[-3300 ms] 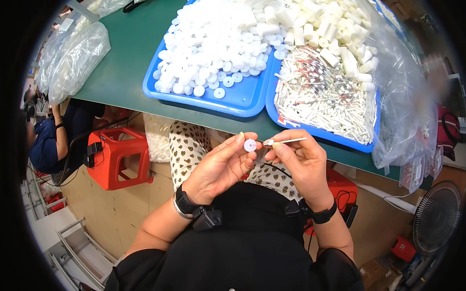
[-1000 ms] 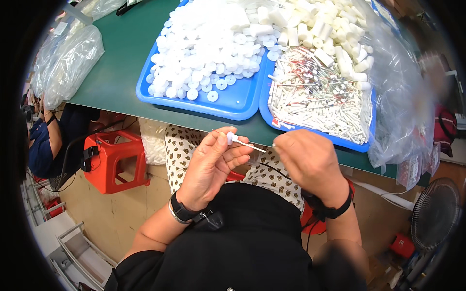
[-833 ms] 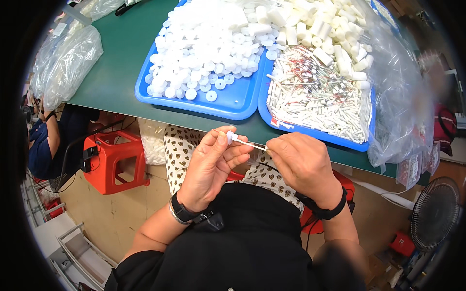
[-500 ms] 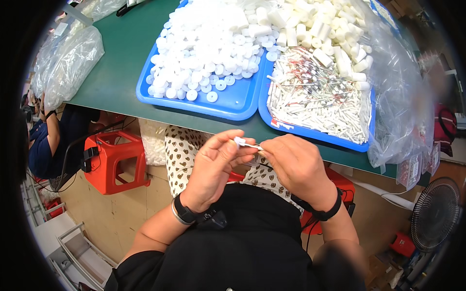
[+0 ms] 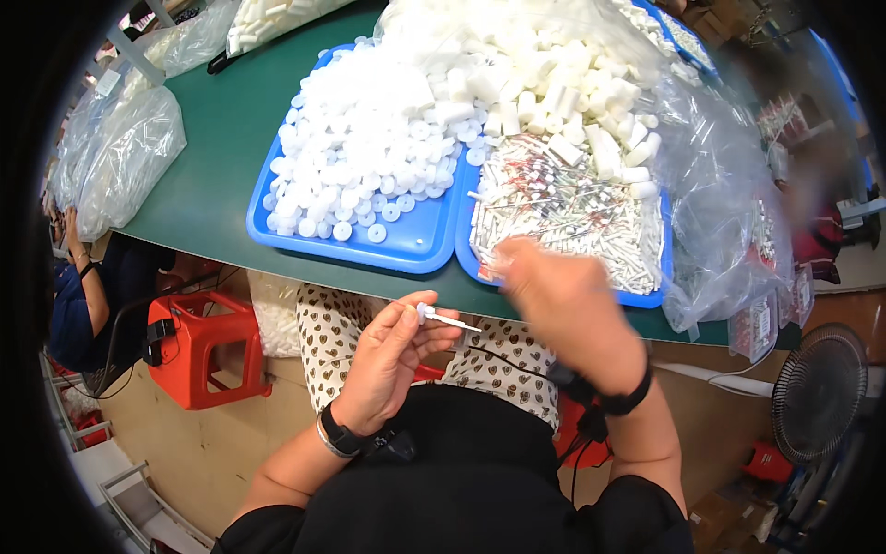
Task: The person sits at a green table and repeatedly picks up small white plastic caps and thin metal rods. They insert the rods into the caps and place the assembled units into a blue tray. The process is repetitive and involves handling small parts by hand.
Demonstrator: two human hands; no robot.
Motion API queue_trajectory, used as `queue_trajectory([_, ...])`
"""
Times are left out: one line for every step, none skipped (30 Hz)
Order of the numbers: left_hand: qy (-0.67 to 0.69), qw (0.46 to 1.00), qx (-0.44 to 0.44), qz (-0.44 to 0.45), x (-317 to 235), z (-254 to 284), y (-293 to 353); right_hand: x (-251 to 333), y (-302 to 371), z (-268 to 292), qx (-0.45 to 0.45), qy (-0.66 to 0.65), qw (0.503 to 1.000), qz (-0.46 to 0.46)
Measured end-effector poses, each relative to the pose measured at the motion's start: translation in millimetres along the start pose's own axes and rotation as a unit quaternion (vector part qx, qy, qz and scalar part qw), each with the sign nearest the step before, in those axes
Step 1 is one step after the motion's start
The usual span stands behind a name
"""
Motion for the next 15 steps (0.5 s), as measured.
queue_trajectory([0.001, 1.0, 0.0, 0.005, 0.2, 1.4, 0.4, -14.0, -13.0, 21.0, -0.065, 0.032, 0.997, -0.033])
queue_trajectory([0.003, 1.0, -0.001, 0.013, 1.1, 3.2, 1.5, -25.5, -25.8, 42.5, -0.097, 0.136, 0.985, -0.043])
queue_trajectory([0.003, 1.0, 0.001, 0.021, 2.5, 2.6, 2.3, -42.3, -36.4, 59.4, -0.125, 0.204, 0.969, -0.059])
queue_trajectory([0.003, 1.0, 0.005, 0.028, 4.5, 0.4, 1.9, -63.6, -42.3, 70.8, -0.153, 0.237, 0.957, -0.062])
queue_trajectory([0.004, 1.0, 0.003, 0.031, 7.0, 0.2, 2.3, -83.0, -48.1, 70.1, -0.126, 0.273, 0.95, -0.08])
queue_trajectory([0.005, 0.999, 0.003, 0.037, 9.0, -0.7, 2.4, -99.6, -51.4, 69.9, -0.099, 0.31, 0.94, -0.101])
queue_trajectory([0.001, 0.999, 0.005, 0.038, 8.8, -1.8, 3.1, -112.6, -52.3, 67.6, -0.07, 0.345, 0.928, -0.121])
queue_trajectory([-0.002, 0.999, 0.008, 0.039, 8.2, -3.4, 3.8, -118.4, -51.9, 65.7, -0.065, 0.356, 0.926, -0.111])
queue_trajectory([-0.006, 0.999, 0.011, 0.04, 8.0, -4.8, 3.9, -123.1, -51.0, 64.2, -0.061, 0.367, 0.923, -0.101])
queue_trajectory([-0.008, 0.999, 0.011, 0.036, 7.4, -3.5, 4.1, -125.8, -51.5, 61.0, -0.055, 0.375, 0.921, -0.088])
queue_trajectory([-0.01, 0.999, 0.012, 0.033, 6.7, -1.7, 3.9, -127.4, -50.2, 61.6, -0.061, 0.376, 0.921, -0.086])
queue_trajectory([-0.012, 0.999, 0.013, 0.031, 6.3, -0.5, 3.3, -128.4, -47.8, 62.9, -0.067, 0.378, 0.92, -0.084])
queue_trajectory([-0.012, 0.999, 0.013, 0.03, 6.3, 0.8, 3.2, -128.4, -45.1, 62.6, -0.073, 0.378, 0.919, -0.084])
queue_trajectory([-0.012, 0.999, 0.013, 0.03, 6.2, 1.6, 2.5, -127.7, -43.0, 62.7, -0.078, 0.373, 0.92, -0.087])
queue_trajectory([-0.012, 0.999, 0.014, 0.03, 6.2, 1.9, 1.8, -125.8, -41.0, 63.6, -0.083, 0.369, 0.921, -0.09])
Point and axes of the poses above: each hand's wrist, its own y-axis away from the middle knuckle, its own z-axis out of the back of the hand, x = y × z, the point moved 7 cm from there along -y, towards the middle knuckle, and after that the axes turned 2 degrees about -x, right-handed, at the moved point
